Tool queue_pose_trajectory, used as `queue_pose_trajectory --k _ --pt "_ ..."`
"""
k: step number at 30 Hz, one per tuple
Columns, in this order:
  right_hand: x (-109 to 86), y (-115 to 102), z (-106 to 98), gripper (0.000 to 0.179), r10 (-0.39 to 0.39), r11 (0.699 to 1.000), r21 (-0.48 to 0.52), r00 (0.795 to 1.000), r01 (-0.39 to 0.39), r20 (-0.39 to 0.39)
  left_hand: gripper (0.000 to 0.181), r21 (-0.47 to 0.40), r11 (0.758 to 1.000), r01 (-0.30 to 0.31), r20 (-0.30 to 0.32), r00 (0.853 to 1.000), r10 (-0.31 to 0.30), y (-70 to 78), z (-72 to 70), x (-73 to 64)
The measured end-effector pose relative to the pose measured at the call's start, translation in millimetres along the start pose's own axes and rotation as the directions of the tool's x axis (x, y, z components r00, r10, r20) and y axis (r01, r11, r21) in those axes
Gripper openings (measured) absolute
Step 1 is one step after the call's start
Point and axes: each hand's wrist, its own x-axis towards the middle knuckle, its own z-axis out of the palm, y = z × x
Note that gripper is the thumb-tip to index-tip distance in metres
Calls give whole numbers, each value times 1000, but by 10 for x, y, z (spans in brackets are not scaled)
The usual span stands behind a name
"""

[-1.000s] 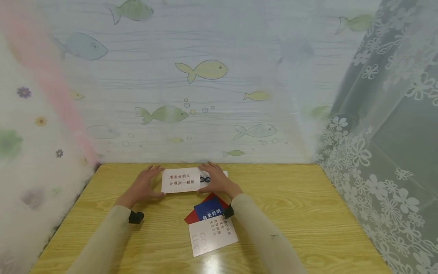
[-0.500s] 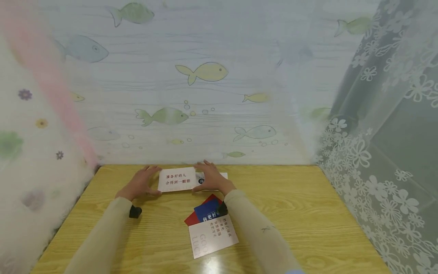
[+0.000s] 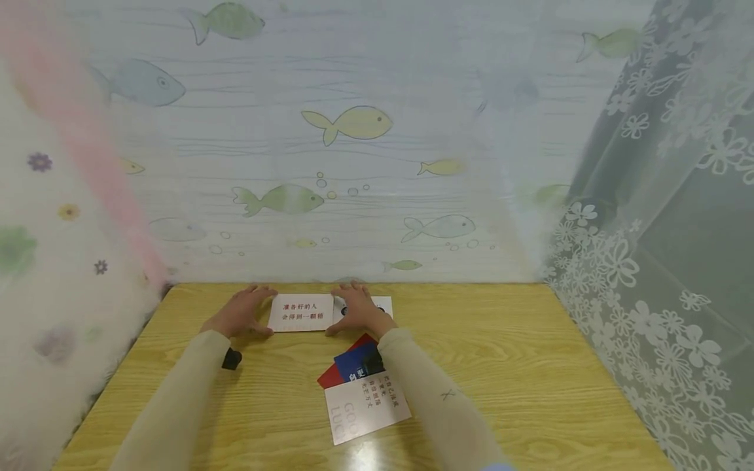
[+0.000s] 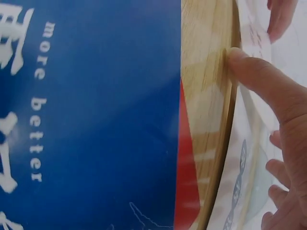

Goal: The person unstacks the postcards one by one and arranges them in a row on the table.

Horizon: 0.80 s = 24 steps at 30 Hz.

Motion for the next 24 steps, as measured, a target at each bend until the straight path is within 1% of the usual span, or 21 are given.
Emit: queue_pose_trajectory --k 4,7,11,15,21,24 --pt "17 30 35 98 32 999 13 999 -33 17 92 -1 1000 8 12 1000 -8 15 -2 39" --pt "24 32 45 97 45 998 38 999 -45 11 92 -2 1000 10 20 1000 -10 41 -37 60" --pt "55 31 88 97 54 997 49 999 -54 5 92 22 1000 19 39 999 -19 53 -88 64" --pt "80 32 110 96 64 997 51 998 -65 19 92 43 999 29 62 998 -32 46 -117 65" --pt "54 55 88 97 79 995 51 996 -81 37 93 12 998 62 90 994 -63 31 -101 77" --pt "42 74 72 96 86 995 39 995 -88 45 93 -4 996 90 114 990 -89 43 -91 90"
